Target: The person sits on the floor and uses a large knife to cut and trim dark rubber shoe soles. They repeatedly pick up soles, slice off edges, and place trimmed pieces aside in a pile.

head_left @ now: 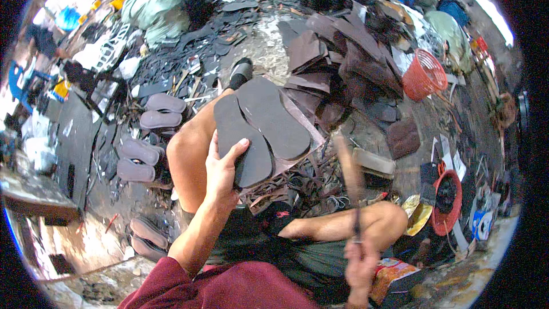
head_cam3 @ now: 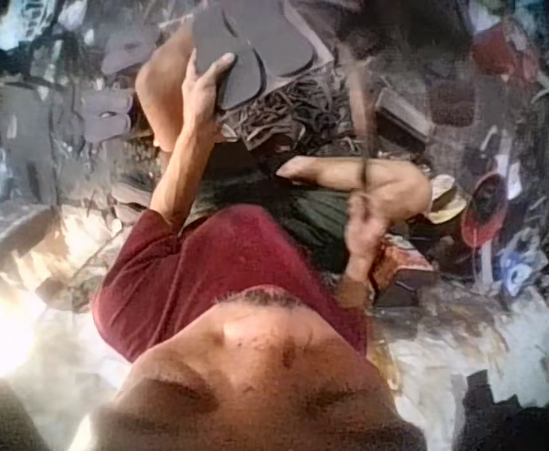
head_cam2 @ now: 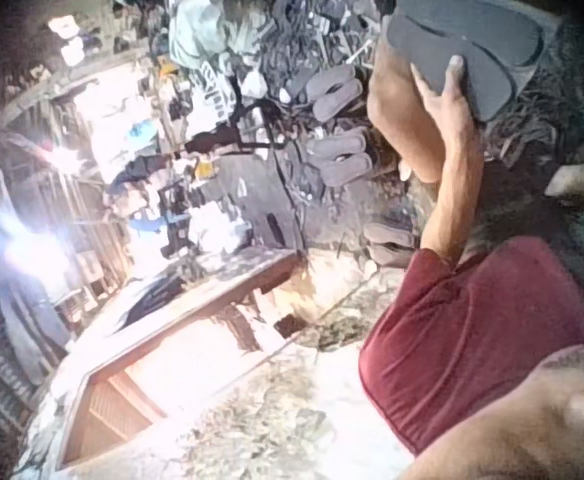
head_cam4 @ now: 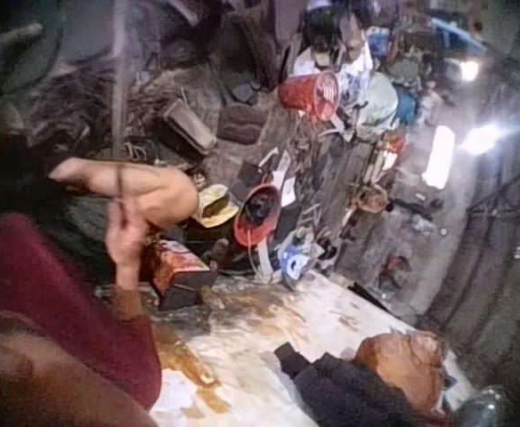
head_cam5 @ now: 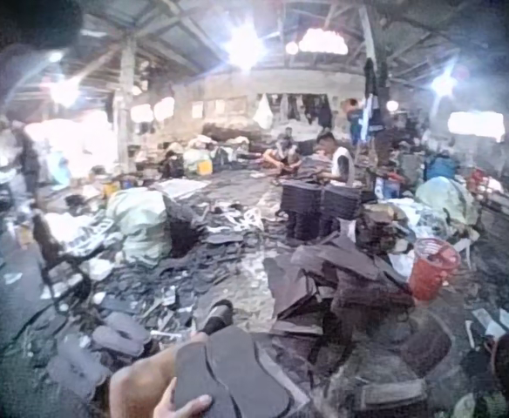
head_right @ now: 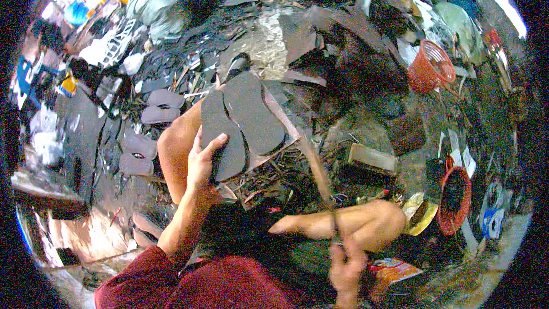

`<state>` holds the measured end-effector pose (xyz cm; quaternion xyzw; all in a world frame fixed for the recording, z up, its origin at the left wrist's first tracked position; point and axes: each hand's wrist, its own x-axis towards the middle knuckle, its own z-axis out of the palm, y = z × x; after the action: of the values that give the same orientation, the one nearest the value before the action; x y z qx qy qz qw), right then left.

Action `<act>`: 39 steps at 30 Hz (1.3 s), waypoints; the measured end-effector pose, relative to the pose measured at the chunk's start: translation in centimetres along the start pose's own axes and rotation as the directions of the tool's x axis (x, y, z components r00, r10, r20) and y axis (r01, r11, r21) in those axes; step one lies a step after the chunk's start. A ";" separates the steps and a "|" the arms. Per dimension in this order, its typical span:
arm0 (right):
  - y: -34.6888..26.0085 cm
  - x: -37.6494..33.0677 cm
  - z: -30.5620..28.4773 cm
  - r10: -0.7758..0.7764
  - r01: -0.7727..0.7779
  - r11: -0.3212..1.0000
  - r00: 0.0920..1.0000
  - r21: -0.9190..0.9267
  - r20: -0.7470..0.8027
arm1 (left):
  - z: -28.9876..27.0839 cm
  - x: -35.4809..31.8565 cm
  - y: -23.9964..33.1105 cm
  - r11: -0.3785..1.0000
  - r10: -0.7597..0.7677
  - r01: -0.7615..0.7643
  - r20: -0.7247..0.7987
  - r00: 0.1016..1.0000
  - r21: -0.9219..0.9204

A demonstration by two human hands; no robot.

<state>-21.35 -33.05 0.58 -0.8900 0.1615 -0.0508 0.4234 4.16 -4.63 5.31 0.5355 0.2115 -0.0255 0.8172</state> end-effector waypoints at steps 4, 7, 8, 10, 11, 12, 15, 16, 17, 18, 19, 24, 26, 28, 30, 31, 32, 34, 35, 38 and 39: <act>-3.1 0.8 4.2 -0.283 0.256 0.950 0.946 0.177 0.156 | -0.8 -1.1 -0.2 1.000 -0.006 0.006 -0.117 0.993 -0.006; -2.9 -0.8 4.9 -0.149 0.123 0.984 0.967 0.131 0.206 | -1.7 -1.0 -0.5 1.000 -0.007 0.006 -0.126 0.992 -0.009; -3.0 -1.1 5.0 -0.110 0.088 0.990 0.971 0.111 0.210 | -1.7 -1.2 -0.6 1.000 -0.011 0.007 -0.125 0.992 -0.029; -3.6 -0.8 5.9 -0.186 0.177 0.982 0.972 0.073 0.143 | -2.0 -1.1 -1.2 0.999 0.002 -0.006 -0.116 0.993 -0.037; -4.1 -0.6 6.4 -0.196 0.192 0.981 0.968 0.041 0.156 | -2.9 -1.1 -1.1 0.999 0.027 -0.031 -0.127 0.991 -0.026; -4.5 -0.5 6.7 -0.197 0.200 0.980 0.968 -0.005 0.156 | -3.2 -1.0 -1.5 0.999 0.042 -0.045 -0.121 0.992 -0.019; -5.2 0.3 8.5 -0.221 0.222 0.975 0.970 0.004 0.096 | -2.5 -1.5 -1.5 0.999 0.005 -0.010 -0.137 0.991 -0.040; -5.4 0.6 9.1 -0.236 0.237 0.972 0.969 -0.008 0.074 | -2.4 -1.5 -1.6 1.000 0.005 -0.009 -0.147 0.989 -0.029; -5.9 1.0 9.5 -0.191 0.192 0.981 0.976 0.005 0.101 | -2.4 -1.4 -1.7 0.999 -0.010 0.002 -0.145 0.989 -0.051; -5.9 1.3 9.9 -0.220 0.221 0.975 0.973 -0.003 0.075 | -2.6 -1.2 -1.7 0.997 -0.023 0.013 -0.144 0.989 -0.073; -5.8 1.5 10.4 -0.249 0.250 0.968 0.967 -0.010 0.051 | -2.6 -1.1 -1.8 0.995 -0.036 0.022 -0.143 0.989 -0.094; -7.4 3.0 11.1 -0.206 0.204 0.979 0.974 0.031 0.091 | -3.1 -0.9 -2.4 0.997 -0.015 0.006 -0.111 0.994 -0.083; -7.9 4.1 11.5 -0.257 0.261 0.965 0.959 -0.020 0.116 | -3.6 -1.1 -2.2 0.999 -0.011 0.005 -0.114 0.993 -0.051; -9.2 5.4 11.9 -0.277 0.286 0.957 0.948 -0.038 0.157 | -3.5 -1.3 -2.0 1.000 0.009 -0.009 -0.118 0.993 0.005; -9.5 6.7 12.7 -0.279 0.283 0.959 0.948 -0.006 0.153 | -4.1 -1.5 -2.4 0.996 -0.008 0.018 -0.114 0.993 0.084; -9.3 7.1 13.1 -0.275 0.276 0.961 0.950 0.014 0.152 | -4.2 -1.6 -2.3 0.994 -0.016 0.027 -0.106 0.994 0.106; -9.1 7.6 13.6 -0.271 0.268 0.963 0.951 0.038 0.150 | -4.3 -1.6 -2.4 0.991 -0.022 0.034 -0.099 0.995 0.130; -9.0 8.8 14.2 -0.309 0.303 0.951 0.939 0.067 0.153 | -5.1 -1.4 -3.2 0.994 -0.025 0.033 -0.070 0.997 0.107; -9.2 9.5 14.3 -0.343 0.337 0.939 0.926 0.062 0.160 | -5.3 -1.5 -3.1 0.992 -0.031 0.038 -0.062 0.998 0.118; -7.5 10.1 15.0 -0.412 0.421 0.907 0.889 -0.003 0.199 | -5.3 -1.6 -3.2 0.987 0.011 -0.005 -0.033 0.999 0.161; -6.2 9.9 15.3 -0.428 0.448 0.893 0.874 -0.039 0.231 | -5.3 -1.7 -2.9 0.983 0.011 -0.005 -0.035 0.999 0.185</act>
<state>-7.01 -21.33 -4.84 -0.9219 -0.0894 -0.0409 0.3747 0.17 -1.51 1.64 0.6102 0.2207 -0.0321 0.7602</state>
